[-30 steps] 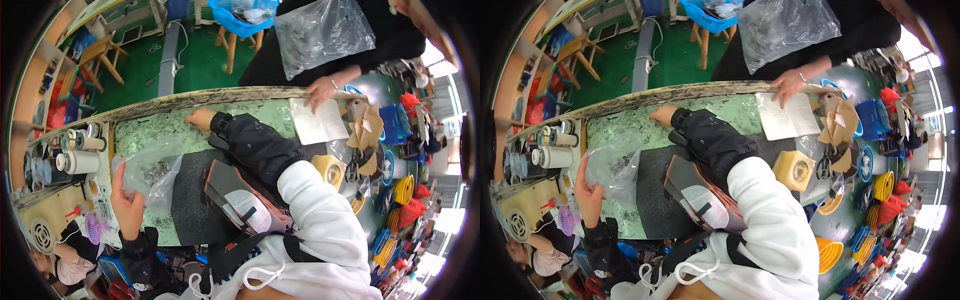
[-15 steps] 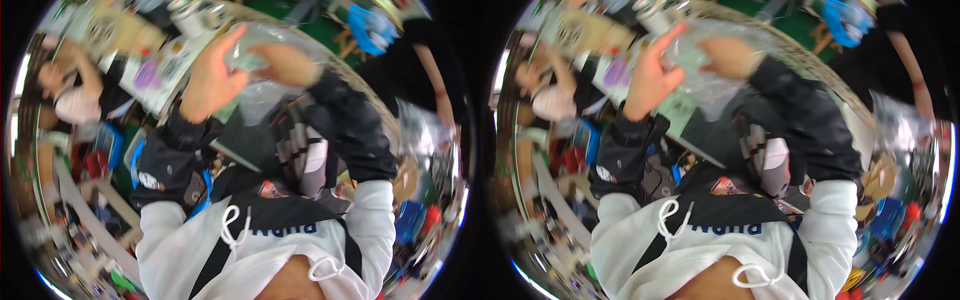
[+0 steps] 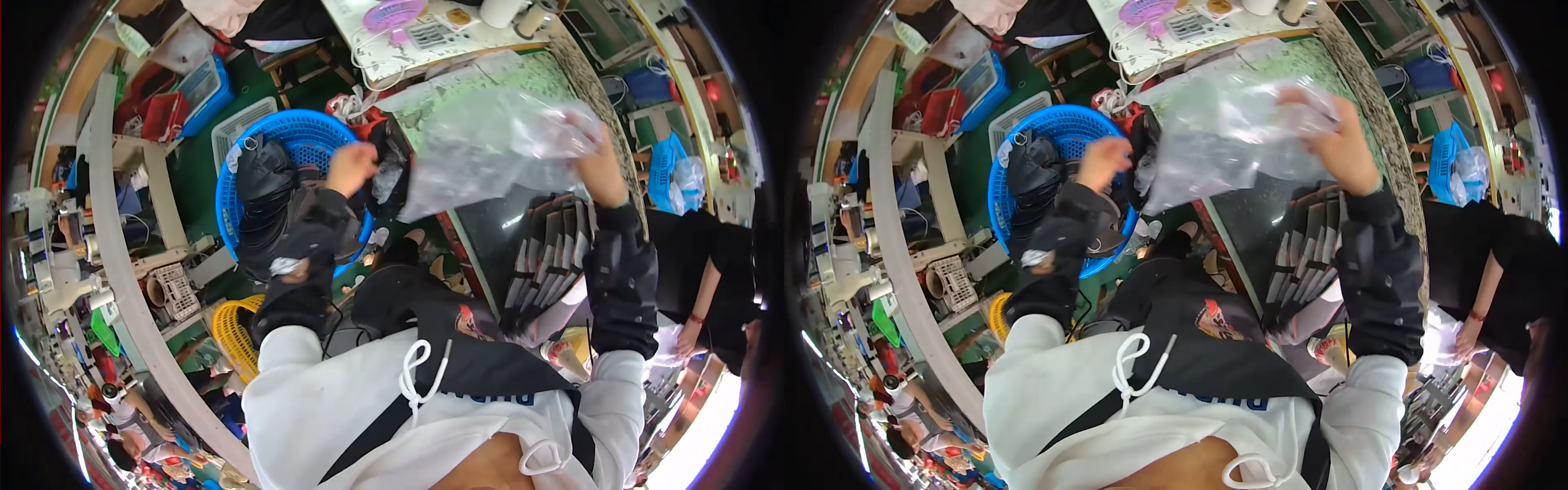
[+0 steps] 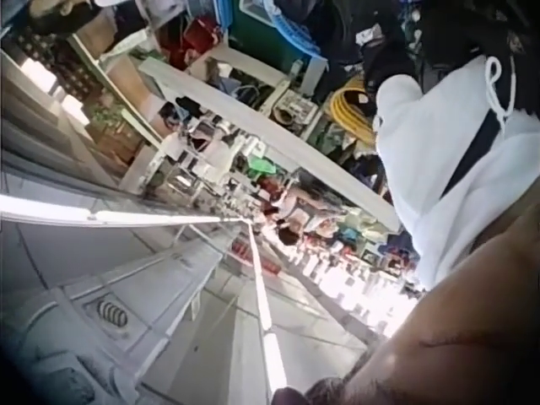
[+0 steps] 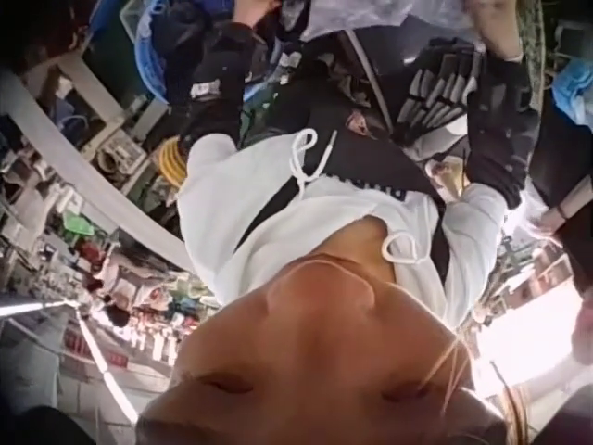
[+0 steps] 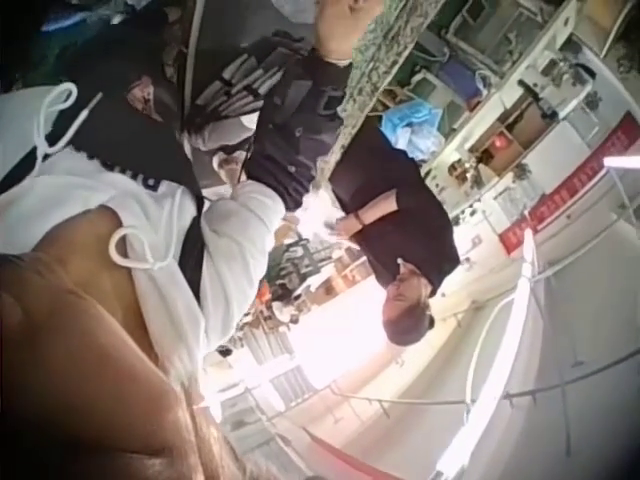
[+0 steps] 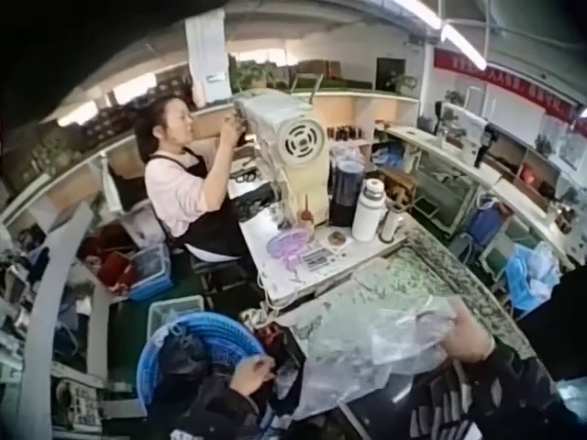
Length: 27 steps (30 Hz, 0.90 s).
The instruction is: The person aligns white fabric liners onto black material pieces by hand, presses them together, and stacks the assembled components. After applying adhesive from a bottle, they place the stack into a blue basket and sort through other material pieces in various baskets.
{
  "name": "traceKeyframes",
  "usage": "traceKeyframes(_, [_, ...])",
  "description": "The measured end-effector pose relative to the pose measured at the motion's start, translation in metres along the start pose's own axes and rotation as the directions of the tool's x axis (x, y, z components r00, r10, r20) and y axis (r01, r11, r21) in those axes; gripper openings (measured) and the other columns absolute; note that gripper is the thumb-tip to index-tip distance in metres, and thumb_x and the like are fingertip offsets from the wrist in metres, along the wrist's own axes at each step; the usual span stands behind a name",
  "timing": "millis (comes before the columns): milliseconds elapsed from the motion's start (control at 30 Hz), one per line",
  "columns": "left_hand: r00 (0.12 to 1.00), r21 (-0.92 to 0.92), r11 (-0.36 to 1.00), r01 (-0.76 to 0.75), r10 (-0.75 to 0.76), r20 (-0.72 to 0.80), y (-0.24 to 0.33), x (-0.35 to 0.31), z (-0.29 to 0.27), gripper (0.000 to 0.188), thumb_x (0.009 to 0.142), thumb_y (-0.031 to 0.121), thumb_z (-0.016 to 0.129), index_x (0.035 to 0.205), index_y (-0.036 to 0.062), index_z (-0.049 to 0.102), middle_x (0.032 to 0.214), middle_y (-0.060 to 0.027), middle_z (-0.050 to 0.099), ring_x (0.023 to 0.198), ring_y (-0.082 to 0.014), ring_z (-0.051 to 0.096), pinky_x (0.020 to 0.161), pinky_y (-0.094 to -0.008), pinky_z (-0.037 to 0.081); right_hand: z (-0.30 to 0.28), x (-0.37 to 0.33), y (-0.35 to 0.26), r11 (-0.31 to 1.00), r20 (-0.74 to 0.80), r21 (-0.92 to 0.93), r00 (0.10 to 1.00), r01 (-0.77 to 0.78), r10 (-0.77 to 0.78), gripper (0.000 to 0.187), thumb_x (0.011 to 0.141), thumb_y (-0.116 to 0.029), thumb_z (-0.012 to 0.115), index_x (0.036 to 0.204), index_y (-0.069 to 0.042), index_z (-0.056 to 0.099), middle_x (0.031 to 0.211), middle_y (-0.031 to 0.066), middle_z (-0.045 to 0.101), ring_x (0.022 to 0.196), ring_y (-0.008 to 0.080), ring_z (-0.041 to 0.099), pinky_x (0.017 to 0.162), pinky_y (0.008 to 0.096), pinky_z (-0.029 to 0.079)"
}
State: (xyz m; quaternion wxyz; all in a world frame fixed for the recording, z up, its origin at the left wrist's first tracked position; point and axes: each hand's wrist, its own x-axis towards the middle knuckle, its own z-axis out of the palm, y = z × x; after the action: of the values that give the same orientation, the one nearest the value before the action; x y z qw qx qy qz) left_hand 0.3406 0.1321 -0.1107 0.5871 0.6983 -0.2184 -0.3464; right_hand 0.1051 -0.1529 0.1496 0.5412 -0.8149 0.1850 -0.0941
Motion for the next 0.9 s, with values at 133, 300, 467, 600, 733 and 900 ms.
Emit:
traceKeyframes(133, [0.893, 0.601, 0.771, -0.21, 0.401, -0.202, -0.136, 0.017, 0.061, 0.025, 0.079, 0.019, 0.064, 0.097, 0.0013, 0.064, 0.081, -0.0196, 0.065, 0.075, -0.0405, 0.064, 0.071, -0.0475, 0.051, -0.033, -0.001, 0.017, 0.765, 0.096, -0.55, 0.935, 0.336, -0.342, 0.034, 0.081, -0.009, 0.06, 0.113, -0.001, 0.059, 0.1, 0.0074, 0.063, 0.086, 0.0139, 0.059, 0.073, 0.0261, 0.047])
traceKeyframes(300, [0.945, 0.709, 0.701, 0.082, 0.171, -0.278, -0.146, 0.009, 0.071, 0.028, 0.079, 0.025, 0.065, 0.093, 0.0011, 0.064, 0.085, -0.0197, 0.064, 0.082, -0.0395, 0.062, 0.074, -0.0481, 0.05, 0.005, 0.007, 0.002, 0.737, -0.146, 0.675, 0.972, -0.04, 0.186, 0.045, 0.085, -0.02, 0.061, 0.125, -0.002, 0.05, 0.119, 0.0135, 0.056, 0.107, 0.0216, 0.056, 0.089, 0.0343, 0.049])
traceKeyframes(467, [0.94, 0.396, 0.884, 0.247, -0.119, -0.32, -0.11, -0.009, 0.017, 0.014, 0.079, 0.014, 0.064, 0.084, 0.0007, 0.062, 0.091, -0.0182, 0.064, 0.087, -0.034, 0.063, 0.079, -0.0373, 0.049, 0.026, 0.014, 0.045, 0.897, -0.103, 0.406, 0.984, 0.177, -0.148, 0.049, 0.091, -0.031, 0.053, 0.13, -0.004, 0.043, 0.122, 0.0135, 0.053, 0.112, 0.0272, 0.054, 0.095, 0.0413, 0.048])
traceKeyframes(600, [0.897, -0.368, 0.929, -0.03, -0.137, -0.42, -0.081, -0.059, -0.024, 0.017, 0.083, 0.007, 0.059, 0.097, -0.0011, 0.063, 0.097, -0.0094, 0.065, 0.095, -0.0185, 0.062, 0.083, -0.0295, 0.047, 0.093, 0.043, 0.048, 0.143, 0.293, 0.944, 0.955, -0.297, 0.048, 0.037, 0.093, -0.033, 0.051, 0.12, -0.007, 0.049, 0.108, 0.0096, 0.056, 0.094, 0.0204, 0.058, 0.079, 0.0363, 0.052])
traceKeyframes(733, [0.941, -0.643, 0.748, -0.164, -0.077, -0.329, -0.016, -0.072, -0.003, 0.029, 0.084, 0.007, 0.06, 0.112, 0.0004, 0.056, 0.111, -0.0132, 0.061, 0.102, -0.0186, 0.059, 0.092, -0.0319, 0.045, 0.174, 0.074, 0.147, 0.116, 0.252, 0.95, 0.929, -0.291, 0.27, 0.027, 0.092, -0.023, 0.049, 0.112, -0.006, 0.055, 0.098, 0.0037, 0.059, 0.082, 0.0139, 0.058, 0.065, 0.0311, 0.049])
traceKeyframes(900, [0.91, 0.373, 0.889, -0.266, 0.359, -0.207, -0.044, -0.048, 0.033, 0.035, 0.082, 0.009, 0.059, 0.116, 0.0026, 0.052, 0.12, -0.0153, 0.056, 0.117, -0.029, 0.052, 0.098, -0.043, 0.042, 0.234, 0.073, 0.156, 0.847, -0.302, 0.502, 0.883, -0.173, 0.359, 0.019, 0.086, -0.014, 0.052, 0.101, -0.007, 0.061, 0.096, 0.0004, 0.059, 0.086, 0.0146, 0.057, 0.072, 0.035, 0.048])
